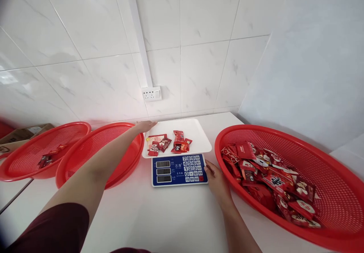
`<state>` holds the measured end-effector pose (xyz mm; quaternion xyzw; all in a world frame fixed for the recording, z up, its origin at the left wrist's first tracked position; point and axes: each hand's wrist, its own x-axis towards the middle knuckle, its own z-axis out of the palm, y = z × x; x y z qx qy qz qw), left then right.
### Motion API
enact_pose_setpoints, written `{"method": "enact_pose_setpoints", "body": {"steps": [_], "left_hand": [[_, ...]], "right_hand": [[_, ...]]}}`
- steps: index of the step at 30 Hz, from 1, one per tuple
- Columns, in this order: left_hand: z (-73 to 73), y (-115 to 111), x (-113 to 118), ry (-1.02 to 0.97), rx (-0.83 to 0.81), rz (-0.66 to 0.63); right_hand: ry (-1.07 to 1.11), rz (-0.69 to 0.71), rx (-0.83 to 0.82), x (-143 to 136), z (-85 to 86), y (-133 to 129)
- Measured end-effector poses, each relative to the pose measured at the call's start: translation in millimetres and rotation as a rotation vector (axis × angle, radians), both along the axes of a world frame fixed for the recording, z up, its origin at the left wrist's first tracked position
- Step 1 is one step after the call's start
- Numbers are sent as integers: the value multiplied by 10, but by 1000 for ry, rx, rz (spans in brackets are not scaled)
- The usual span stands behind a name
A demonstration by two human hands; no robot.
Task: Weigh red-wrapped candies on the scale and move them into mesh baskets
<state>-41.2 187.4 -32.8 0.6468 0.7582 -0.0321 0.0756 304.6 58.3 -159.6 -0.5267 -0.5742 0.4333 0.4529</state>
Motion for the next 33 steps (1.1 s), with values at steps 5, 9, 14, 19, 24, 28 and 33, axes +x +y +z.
{"method": "enact_pose_setpoints", "body": {"steps": [5, 9, 14, 19, 24, 28, 33], "left_hand": [[-23, -19, 67, -58, 14, -46], [18, -182, 159, -134, 93, -120], [79, -558, 353, -250, 70, -308], [109, -800, 495, -301, -21, -367], [83, -760, 538, -363, 36, -340], [70, -658, 500, -465, 104, -281], [180, -651, 379, -596, 251, -166]], "right_hand": [[-65, -89, 5, 85, -88, -28], [-86, -123, 17, 115, -158, -71], [-124, -130, -29, 151, -226, -45], [-140, -128, -54, 150, -209, -32], [-148, -102, -33, 120, -92, -66], [-139, -97, -42, 102, -48, -74], [-145, -98, -35, 102, -64, -66]]}}
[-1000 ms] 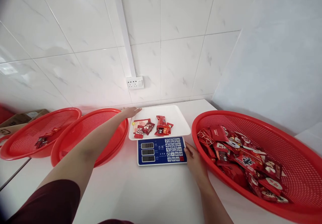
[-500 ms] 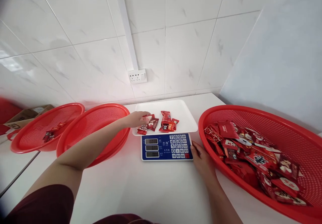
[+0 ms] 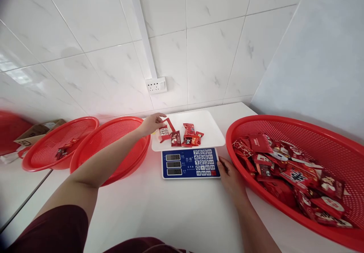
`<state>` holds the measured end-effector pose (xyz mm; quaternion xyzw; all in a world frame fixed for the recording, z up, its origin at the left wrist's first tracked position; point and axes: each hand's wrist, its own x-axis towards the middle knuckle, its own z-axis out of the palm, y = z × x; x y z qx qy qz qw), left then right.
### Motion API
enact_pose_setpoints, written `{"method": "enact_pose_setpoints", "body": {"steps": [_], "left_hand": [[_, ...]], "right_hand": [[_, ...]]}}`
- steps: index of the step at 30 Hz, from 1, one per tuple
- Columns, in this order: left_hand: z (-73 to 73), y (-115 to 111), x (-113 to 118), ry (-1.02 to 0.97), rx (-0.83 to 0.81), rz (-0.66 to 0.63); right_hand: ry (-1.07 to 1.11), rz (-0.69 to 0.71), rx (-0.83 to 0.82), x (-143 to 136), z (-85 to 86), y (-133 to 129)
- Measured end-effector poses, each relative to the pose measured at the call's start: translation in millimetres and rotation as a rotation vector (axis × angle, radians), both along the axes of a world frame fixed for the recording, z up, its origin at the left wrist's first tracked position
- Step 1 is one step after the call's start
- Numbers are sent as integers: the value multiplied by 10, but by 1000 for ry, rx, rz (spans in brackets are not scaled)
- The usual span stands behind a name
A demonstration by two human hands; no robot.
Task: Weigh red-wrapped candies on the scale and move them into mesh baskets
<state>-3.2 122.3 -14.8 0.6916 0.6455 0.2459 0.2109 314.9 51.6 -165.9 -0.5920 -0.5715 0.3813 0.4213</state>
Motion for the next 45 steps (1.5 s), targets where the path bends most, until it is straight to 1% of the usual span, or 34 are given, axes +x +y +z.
{"method": "enact_pose_setpoints", "body": {"steps": [4, 7, 9, 11, 13, 15, 16, 18, 19, 21, 23, 25, 27, 29, 31, 32, 33, 35, 38, 41, 43, 45], "left_hand": [[198, -159, -212, -64, 110, 125], [328, -351, -479, -76, 167, 205], [378, -510, -677, 5, 180, 278], [401, -712, -833, 142, 178, 355], [402, -975, -890, 258, 183, 384], [380, -1293, -820, 301, 208, 350], [355, -1460, -739, 269, 211, 344], [271, -1769, -509, 96, 218, 263], [207, -1892, -372, -11, 194, 162], [37, -2048, -76, -210, 84, -114], [-175, -2081, 216, -359, -34, -306], [-397, -2033, 473, -451, -98, -368], [-595, -1964, 666, -530, -167, -400], [-747, -1909, 782, -582, -240, -416], [-841, -1871, 824, -623, -301, -405], [-864, -1852, 824, -658, -328, -388], [-871, -1828, 814, -713, -350, -365], [-835, -1763, 782, -872, -391, -316], [-699, -1629, 736, -1127, -441, -254], [-560, -1496, 698, -1340, -520, -213], [-509, -1429, 663, -1441, -569, -183], [-493, -1384, 614, -1493, -584, -150]], "right_hand": [[-16, -9, -12, 12, -18, 16], [-28, 7, -18, 19, -34, 30], [-42, 5, -15, 9, -44, 21], [-80, -14, -15, -24, -33, -22], [-170, -58, 23, -86, 19, -104], [-278, -91, 161, -174, 123, -200], [-322, -90, 267, -226, 191, -237], [-374, -41, 472, -340, 348, -253], [-395, 3, 546, -397, 429, -221], [-448, 100, 605, -503, 584, -79], [-500, 176, 564, -590, 723, 128], [-552, 245, 448, -654, 848, 332], [-594, 345, 324, -697, 957, 481], [-623, 431, 249, -724, 1038, 561], [-632, 465, 228, -745, 1082, 587], [-627, 464, 230, -755, 1092, 588], [-610, 453, 236, -767, 1094, 587], [-561, 405, 247, -790, 1090, 585], [-504, 302, 256, -821, 1091, 604], [-472, 225, 248, -837, 1118, 648], [-450, 174, 243, -839, 1143, 681], [-426, 124, 245, -839, 1168, 710]]}}
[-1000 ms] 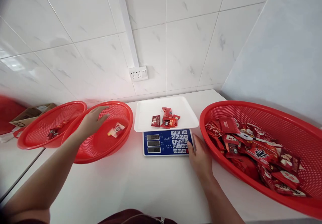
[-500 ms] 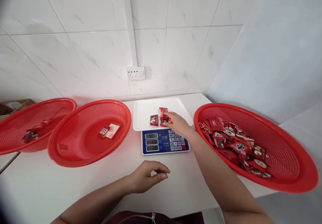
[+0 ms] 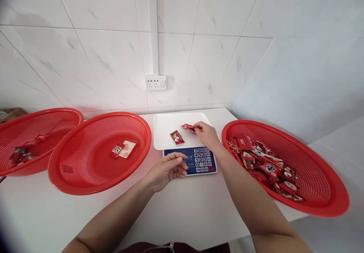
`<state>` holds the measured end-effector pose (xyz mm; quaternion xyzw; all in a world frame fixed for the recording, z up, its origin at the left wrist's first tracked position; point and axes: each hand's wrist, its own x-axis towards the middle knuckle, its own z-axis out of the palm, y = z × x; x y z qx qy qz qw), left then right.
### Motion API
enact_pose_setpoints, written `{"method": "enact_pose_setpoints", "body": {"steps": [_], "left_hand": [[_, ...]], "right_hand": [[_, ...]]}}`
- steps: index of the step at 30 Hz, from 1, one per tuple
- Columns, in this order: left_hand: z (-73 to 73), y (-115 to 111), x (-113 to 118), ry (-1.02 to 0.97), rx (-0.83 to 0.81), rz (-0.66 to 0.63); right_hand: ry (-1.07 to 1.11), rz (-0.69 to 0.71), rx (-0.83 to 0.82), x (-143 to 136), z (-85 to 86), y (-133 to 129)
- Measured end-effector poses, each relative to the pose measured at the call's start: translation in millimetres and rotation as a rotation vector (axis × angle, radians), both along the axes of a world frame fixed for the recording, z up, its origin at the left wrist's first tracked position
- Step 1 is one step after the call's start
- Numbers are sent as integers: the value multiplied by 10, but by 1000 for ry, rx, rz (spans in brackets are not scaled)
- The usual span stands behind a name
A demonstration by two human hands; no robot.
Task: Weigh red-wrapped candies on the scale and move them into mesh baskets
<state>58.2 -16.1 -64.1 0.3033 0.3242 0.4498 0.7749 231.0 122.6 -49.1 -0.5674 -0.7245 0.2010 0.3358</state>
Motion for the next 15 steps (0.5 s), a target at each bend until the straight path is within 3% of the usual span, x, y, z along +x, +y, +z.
{"method": "enact_pose_setpoints", "body": {"steps": [9, 13, 15], "left_hand": [[-2, 43, -184, -85, -111, 38], [-4, 32, -192, -107, -149, 48], [-17, 22, -195, -116, -153, 47]], "right_hand": [[292, -132, 14, -104, 117, 99], [410, -82, -3, -432, 237, 99], [473, 14, -28, -711, 327, 25]]}}
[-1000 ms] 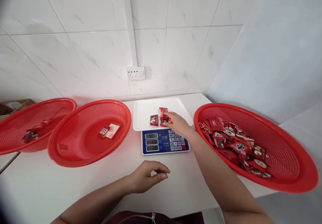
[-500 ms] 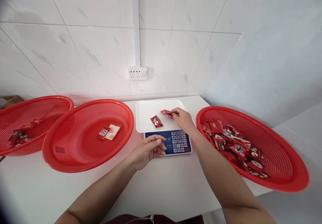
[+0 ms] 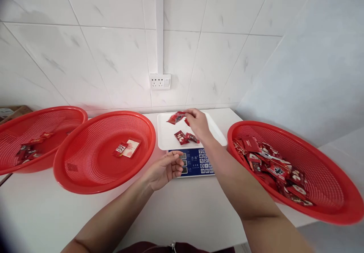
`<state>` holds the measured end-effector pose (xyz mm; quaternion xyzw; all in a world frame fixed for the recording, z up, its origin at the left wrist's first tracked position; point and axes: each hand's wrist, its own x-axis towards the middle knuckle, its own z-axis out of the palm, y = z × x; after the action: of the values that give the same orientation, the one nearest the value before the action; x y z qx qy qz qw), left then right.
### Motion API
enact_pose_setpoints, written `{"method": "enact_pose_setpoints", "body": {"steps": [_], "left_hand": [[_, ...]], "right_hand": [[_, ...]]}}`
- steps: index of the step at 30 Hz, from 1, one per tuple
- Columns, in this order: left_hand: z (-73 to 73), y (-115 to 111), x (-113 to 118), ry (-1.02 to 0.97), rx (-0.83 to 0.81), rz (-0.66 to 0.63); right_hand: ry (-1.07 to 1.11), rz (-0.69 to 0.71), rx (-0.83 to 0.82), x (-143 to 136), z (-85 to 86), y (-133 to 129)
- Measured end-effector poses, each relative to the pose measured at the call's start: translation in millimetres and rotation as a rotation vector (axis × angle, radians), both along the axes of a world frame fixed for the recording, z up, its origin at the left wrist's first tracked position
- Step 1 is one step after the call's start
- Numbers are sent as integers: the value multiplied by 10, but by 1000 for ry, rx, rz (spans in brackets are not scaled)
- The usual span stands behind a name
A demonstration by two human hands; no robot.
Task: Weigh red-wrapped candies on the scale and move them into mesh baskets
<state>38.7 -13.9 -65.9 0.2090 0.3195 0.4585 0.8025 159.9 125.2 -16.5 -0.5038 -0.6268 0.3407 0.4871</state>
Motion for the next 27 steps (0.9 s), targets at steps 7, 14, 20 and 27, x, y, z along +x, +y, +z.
{"method": "enact_pose_setpoints", "body": {"steps": [7, 14, 20, 27], "left_hand": [[-53, -2, -35, -6, 26, -7], [20, 9, -91, 19, 62, 63], [12, 16, -87, 21, 53, 64], [82, 9, -168, 67, 121, 142]], "right_hand": [[-6, 785, -159, -785, 199, -353], [-738, 431, 77, -129, -26, -197], [-981, 357, 77, 223, -311, -265], [-806, 354, 185, 168, -557, -171]]}}
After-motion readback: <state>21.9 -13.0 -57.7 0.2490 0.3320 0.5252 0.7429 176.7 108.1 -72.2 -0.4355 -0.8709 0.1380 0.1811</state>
